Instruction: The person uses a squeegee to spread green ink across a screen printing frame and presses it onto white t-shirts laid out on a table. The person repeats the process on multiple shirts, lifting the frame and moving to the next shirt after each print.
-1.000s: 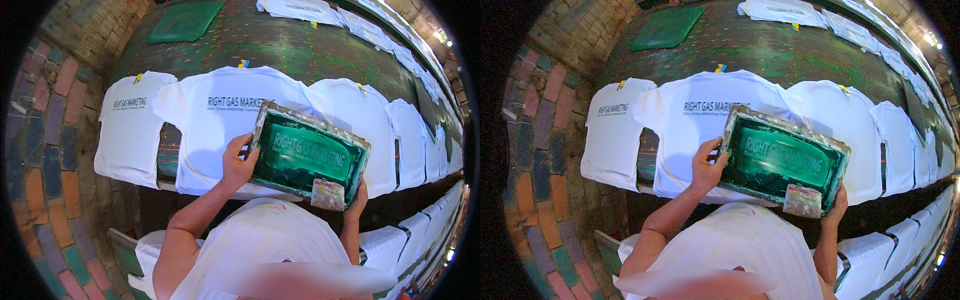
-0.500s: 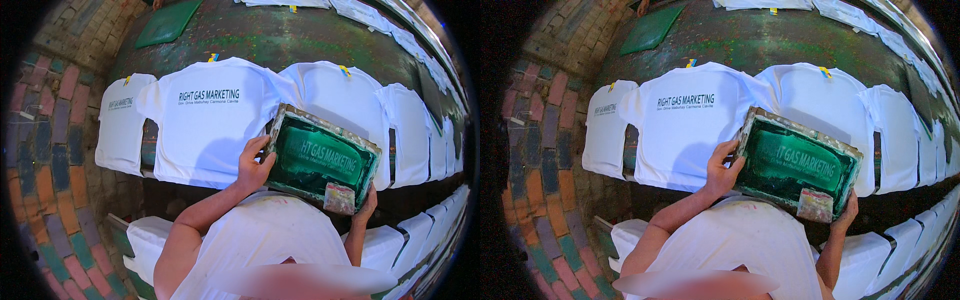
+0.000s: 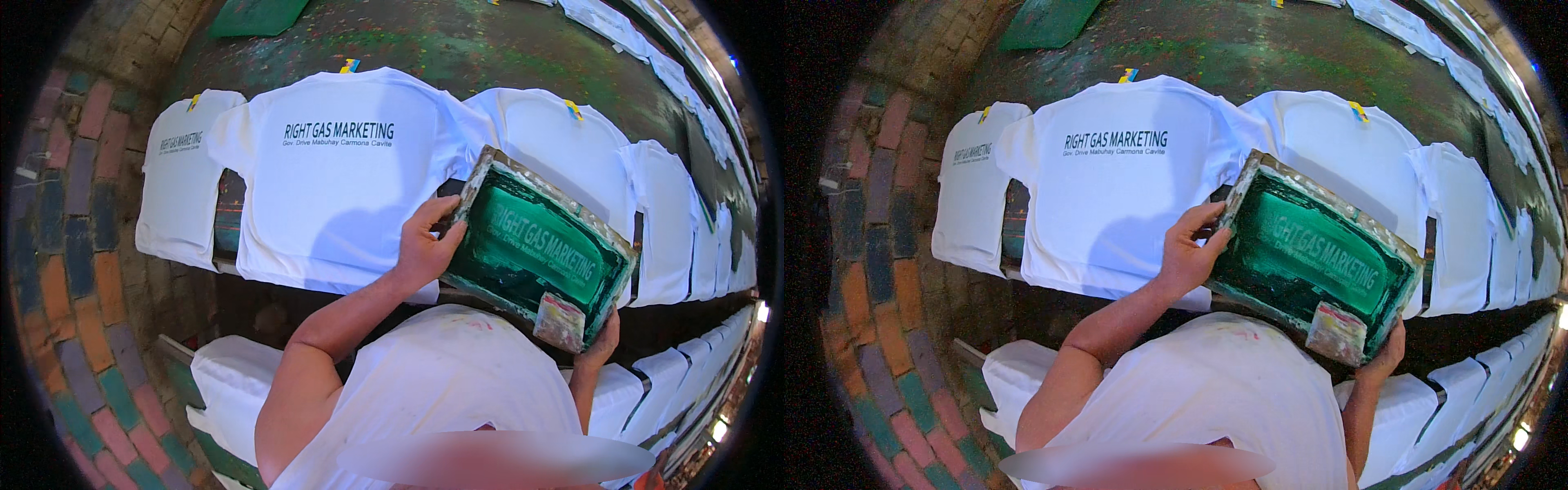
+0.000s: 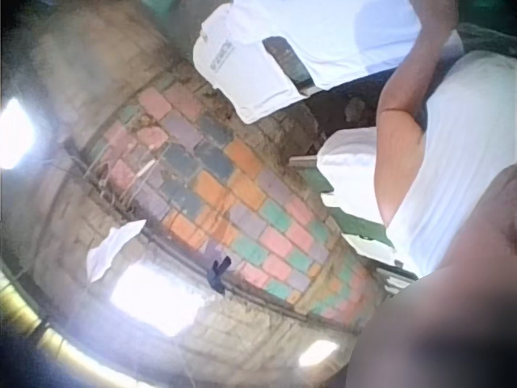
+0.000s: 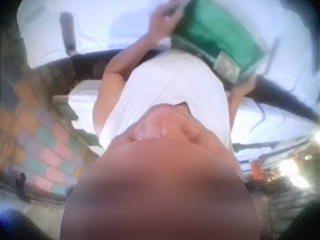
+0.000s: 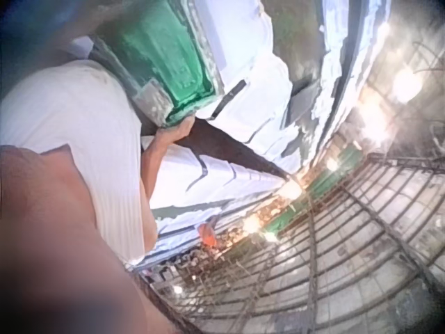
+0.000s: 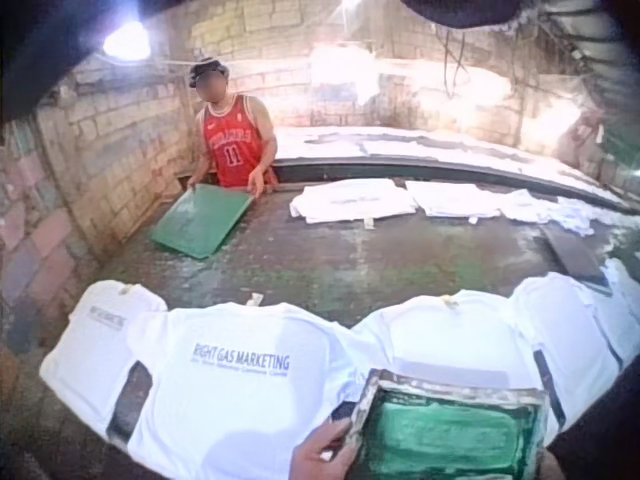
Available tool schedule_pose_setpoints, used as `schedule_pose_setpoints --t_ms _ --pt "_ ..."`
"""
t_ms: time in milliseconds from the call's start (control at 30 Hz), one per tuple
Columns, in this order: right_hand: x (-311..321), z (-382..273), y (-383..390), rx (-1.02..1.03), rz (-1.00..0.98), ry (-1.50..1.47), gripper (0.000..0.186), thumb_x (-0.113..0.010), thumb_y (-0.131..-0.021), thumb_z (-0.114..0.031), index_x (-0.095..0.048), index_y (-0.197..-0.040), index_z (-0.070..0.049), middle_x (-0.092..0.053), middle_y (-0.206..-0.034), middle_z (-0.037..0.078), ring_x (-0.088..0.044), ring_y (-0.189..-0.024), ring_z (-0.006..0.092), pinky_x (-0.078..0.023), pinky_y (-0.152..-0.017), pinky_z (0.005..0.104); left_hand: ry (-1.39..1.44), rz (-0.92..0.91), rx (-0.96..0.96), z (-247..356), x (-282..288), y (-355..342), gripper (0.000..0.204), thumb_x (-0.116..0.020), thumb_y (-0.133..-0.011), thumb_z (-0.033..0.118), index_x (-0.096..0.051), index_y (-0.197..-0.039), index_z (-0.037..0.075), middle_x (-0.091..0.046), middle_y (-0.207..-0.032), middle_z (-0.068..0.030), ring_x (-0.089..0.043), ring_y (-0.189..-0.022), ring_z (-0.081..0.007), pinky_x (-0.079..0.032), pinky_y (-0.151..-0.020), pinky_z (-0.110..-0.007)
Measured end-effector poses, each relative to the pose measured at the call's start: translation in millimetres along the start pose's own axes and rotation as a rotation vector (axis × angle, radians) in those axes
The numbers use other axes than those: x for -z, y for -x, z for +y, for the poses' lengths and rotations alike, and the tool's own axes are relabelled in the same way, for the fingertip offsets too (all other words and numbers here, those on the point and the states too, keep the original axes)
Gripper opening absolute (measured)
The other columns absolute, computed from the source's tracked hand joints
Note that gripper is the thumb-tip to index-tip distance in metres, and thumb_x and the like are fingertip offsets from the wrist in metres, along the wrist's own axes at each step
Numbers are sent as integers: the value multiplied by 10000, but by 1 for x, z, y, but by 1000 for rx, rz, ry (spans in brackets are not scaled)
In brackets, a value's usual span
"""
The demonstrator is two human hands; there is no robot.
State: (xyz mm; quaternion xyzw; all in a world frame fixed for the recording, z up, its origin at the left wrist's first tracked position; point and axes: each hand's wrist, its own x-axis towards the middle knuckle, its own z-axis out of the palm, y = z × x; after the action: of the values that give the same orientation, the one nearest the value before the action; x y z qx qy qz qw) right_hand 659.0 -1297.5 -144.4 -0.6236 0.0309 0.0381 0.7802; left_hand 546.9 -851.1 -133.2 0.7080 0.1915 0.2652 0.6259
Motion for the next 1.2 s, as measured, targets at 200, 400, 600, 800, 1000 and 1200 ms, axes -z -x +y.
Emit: schedule_pose_setpoints --t_ms 200,400,600,800,1000,1200 --pt "6 21 -8 -94 55 46 688 -584 -1161 -488 -619 -1581 56 -702 -1476 156 -711 -1291 282 -559 -1134 456 -34 -11 1 -17 -3 -1 482 -822 -1002 28 -722 -1472 -3 -756 -1351 -113 -727 -1171 -170 -587 -1038 -334" --pt "13 32 -10 -54 98 80 681 -599 -1160 -474 -616 -1579 63 -711 -1452 157 -722 -1259 276 -570 -1112 449 -9 -26 49 -33 -12 -8 491 -827 -1001 41 -718 -1476 -7 -753 -1365 -128 -707 -1216 -181 -577 -1055 -337" --pt "10 19 -6 -66 89 112 693 -644 -1146 -448 -604 -1574 96 -720 -1431 165 -726 -1247 284 -569 -1112 447 60 -75 102 -53 -10 -7 501 -809 -980 13 -718 -1472 -8 -714 -1420 -159 -716 -1233 -223 -622 -959 -341" --pt "9 11 -19 -95 77 90 575 -616 -1166 -311 -611 -1562 106 -729 -1433 179 -726 -1258 260 -556 -1133 423 -93 -91 8 -54 -9 6 662 -828 -903 -75 -658 -1542 -42 -681 -1461 -201 -701 -1327 -286 -613 -1067 -378" --pt "8 24 -50 -190 64 38 474 -618 -1160 -203 -651 -1533 87 -742 -1413 143 -719 -1242 220 -548 -1130 384 -5 3 178 -52 -2 26 642 -808 -918 -109 -659 -1539 -43 -669 -1532 -155 -693 -1343 -228 -573 -1144 -381" --pt "-74 42 -85 -111 -79 267 457 -638 -1154 -219 -682 -1521 49 -743 -1388 118 -681 -1237 184 -506 -1133 342 -50 113 405 -58 44 -4 554 -825 -968 -27 -668 -1498 -56 -761 -1300 -93 -735 -1124 -173 -598 -1006 -352"
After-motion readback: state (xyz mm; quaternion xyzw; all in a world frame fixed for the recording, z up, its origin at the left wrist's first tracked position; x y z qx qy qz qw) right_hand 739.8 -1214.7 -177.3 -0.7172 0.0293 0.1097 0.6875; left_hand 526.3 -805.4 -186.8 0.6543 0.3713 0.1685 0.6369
